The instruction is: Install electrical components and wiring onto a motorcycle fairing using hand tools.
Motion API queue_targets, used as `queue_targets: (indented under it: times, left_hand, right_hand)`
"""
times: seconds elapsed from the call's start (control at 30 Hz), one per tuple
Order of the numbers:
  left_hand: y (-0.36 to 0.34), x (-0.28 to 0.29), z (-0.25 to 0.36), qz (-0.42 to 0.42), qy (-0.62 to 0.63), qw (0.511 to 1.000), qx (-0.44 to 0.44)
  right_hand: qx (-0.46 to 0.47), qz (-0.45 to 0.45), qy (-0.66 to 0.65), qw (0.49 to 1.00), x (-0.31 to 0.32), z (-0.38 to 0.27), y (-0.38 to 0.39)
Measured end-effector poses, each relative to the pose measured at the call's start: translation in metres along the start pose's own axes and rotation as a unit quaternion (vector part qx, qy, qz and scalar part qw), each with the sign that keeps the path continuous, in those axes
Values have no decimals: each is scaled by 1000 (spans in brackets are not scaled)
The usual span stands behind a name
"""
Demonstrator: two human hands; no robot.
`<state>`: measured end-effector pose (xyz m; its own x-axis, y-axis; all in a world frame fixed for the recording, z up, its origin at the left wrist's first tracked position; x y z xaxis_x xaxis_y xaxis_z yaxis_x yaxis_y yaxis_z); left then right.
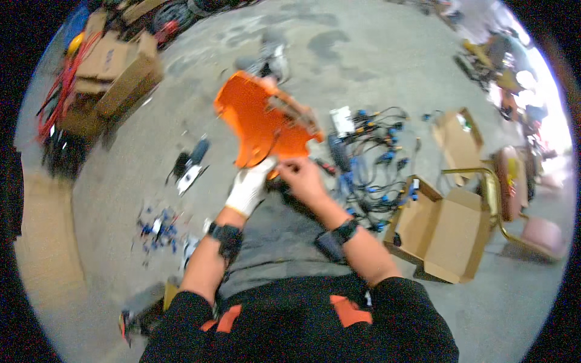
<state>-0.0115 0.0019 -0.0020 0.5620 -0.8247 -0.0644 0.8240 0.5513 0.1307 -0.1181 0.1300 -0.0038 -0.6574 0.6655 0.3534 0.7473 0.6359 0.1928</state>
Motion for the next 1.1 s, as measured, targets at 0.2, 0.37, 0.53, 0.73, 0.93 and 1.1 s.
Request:
queue_targets:
  times: [0.2, 0.37, 0.53, 0.73, 0.93, 1.1]
  left_hand:
    - [-1, -6, 2, 74, 89, 992, 42]
    - [-2, -12, 10, 89, 100, 989, 61]
    - [1, -12, 16, 116, 113, 983, 86]
    - [-2, -10, 9, 108, 143, 980, 83]
    - [-3, -12, 4, 94, 192, 972, 96]
    - [-4, -8, -4, 75, 186, 975, 97]
  right_hand:
    - [-41, -13, -28, 999, -8, -15, 7]
    - [-19, 1, -35, 999, -6, -12, 7]
    - [37, 11, 38, 999, -2, -31, 11]
    - [184, 23, 196, 963, 3, -32, 13]
    - [278, -41, 321, 904, 11, -34, 7]
    - [281, -89, 404, 866, 15, -49, 6]
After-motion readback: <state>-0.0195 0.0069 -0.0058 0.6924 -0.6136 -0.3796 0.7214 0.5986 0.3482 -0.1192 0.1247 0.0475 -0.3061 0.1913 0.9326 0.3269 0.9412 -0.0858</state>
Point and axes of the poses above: each hand's wrist, its own y-axis away from the middle knuckle, its own x-axis out of the back of the hand, z = x × y, the point moved 1 cm from there along -y, towards the middle knuckle, and after that the axes turned 3 degrees about -x, right-handed, at the moved point
